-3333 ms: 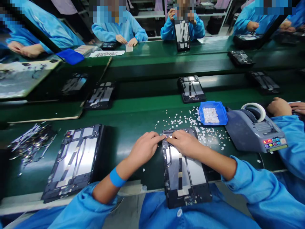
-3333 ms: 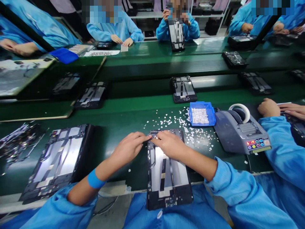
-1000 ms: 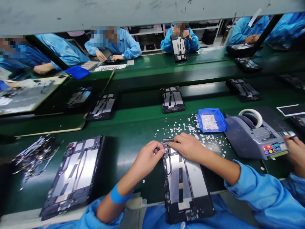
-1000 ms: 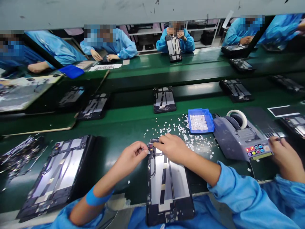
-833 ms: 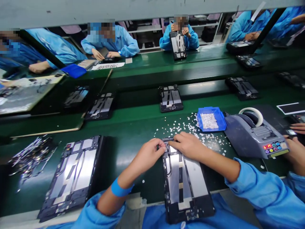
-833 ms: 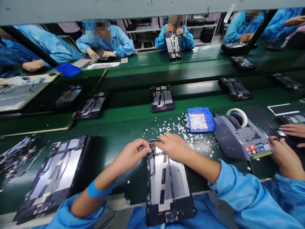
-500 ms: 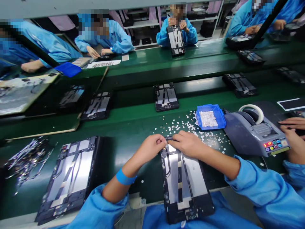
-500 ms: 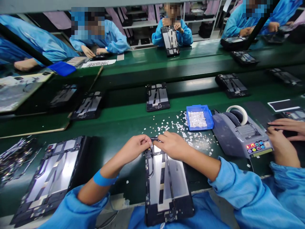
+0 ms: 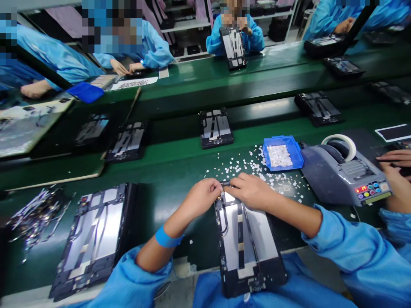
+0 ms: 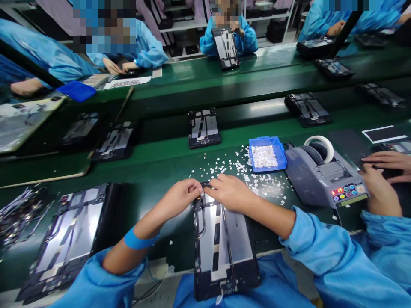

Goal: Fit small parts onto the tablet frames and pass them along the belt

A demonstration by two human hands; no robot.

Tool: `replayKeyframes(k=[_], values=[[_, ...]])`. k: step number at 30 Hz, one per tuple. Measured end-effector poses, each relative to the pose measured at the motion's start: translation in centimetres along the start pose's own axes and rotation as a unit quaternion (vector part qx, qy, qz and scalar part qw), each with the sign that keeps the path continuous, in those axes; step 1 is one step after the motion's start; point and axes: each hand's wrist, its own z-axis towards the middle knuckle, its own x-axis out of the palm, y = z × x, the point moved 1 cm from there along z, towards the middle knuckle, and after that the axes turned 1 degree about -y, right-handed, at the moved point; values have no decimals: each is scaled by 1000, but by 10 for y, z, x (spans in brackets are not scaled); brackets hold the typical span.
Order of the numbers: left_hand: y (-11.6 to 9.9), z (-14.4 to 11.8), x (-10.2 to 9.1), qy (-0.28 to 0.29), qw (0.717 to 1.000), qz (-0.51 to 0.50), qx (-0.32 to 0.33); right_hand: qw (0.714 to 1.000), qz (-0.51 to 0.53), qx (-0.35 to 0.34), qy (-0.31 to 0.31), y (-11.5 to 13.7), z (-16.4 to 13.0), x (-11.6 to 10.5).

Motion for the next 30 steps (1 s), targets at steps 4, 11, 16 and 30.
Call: replayKeyframes(k=[4, 11, 16, 30], values=[[1, 2, 0, 4, 1000, 28, 7, 1000, -1, 1, 4, 0, 0, -1], [-1, -1, 4, -17, 998, 51, 17, 1000, 1, 3, 5, 1, 0, -3], [4, -8, 16, -80, 996, 46, 14, 1000, 4, 5, 11, 2, 0, -2], [26, 0, 41, -136, 959, -237, -78, 1000, -12, -3, -2, 0, -2, 1]])
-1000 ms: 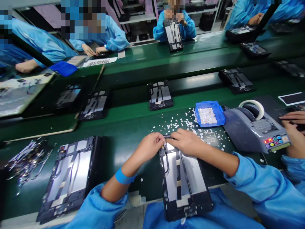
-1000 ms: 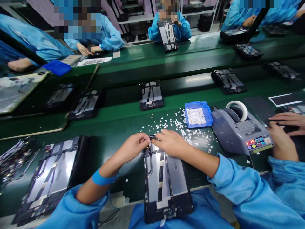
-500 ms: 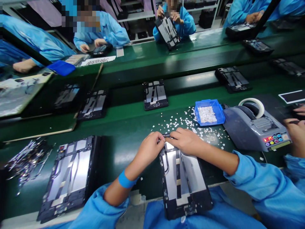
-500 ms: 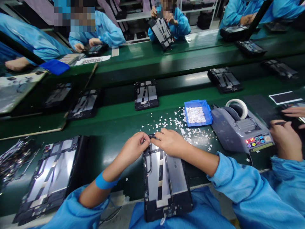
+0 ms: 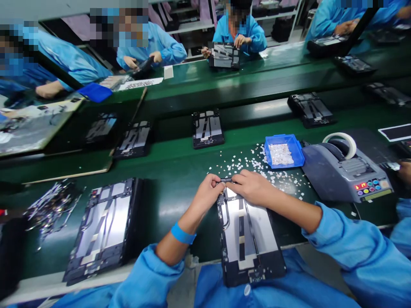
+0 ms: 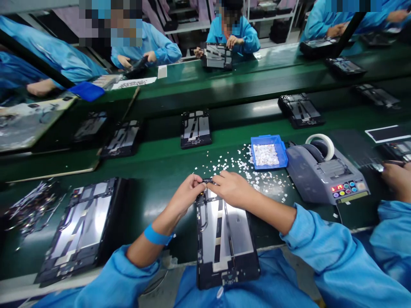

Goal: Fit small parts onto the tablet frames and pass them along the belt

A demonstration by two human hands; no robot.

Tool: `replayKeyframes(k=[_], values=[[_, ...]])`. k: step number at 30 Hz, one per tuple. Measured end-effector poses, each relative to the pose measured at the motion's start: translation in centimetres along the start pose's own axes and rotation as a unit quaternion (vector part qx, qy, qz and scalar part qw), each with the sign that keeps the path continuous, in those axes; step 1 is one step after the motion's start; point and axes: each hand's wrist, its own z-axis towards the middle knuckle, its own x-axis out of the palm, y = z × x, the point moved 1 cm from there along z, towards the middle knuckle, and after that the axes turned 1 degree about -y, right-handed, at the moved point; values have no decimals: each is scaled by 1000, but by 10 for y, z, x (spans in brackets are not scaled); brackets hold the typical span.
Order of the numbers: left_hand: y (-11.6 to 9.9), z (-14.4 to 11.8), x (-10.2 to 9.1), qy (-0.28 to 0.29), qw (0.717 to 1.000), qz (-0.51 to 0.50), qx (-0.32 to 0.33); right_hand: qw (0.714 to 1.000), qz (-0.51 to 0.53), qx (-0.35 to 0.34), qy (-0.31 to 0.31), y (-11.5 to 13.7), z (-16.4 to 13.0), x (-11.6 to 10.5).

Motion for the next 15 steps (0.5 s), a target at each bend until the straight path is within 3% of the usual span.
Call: replayKeyframes(k=[5, 11, 13, 15], values=[[7, -8, -1, -16, 998, 39, 54, 1000, 4, -4, -4, 1, -1, 4], [-2, -5, -5, 13, 997, 65, 45, 999, 47, 18, -15, -2, 1, -1], [-1, -18, -11, -22, 994, 87, 56, 991, 92, 77, -56, -2, -13, -13], [8, -43, -17, -60, 992, 90, 59, 968, 136, 187, -100, 4, -41, -27]])
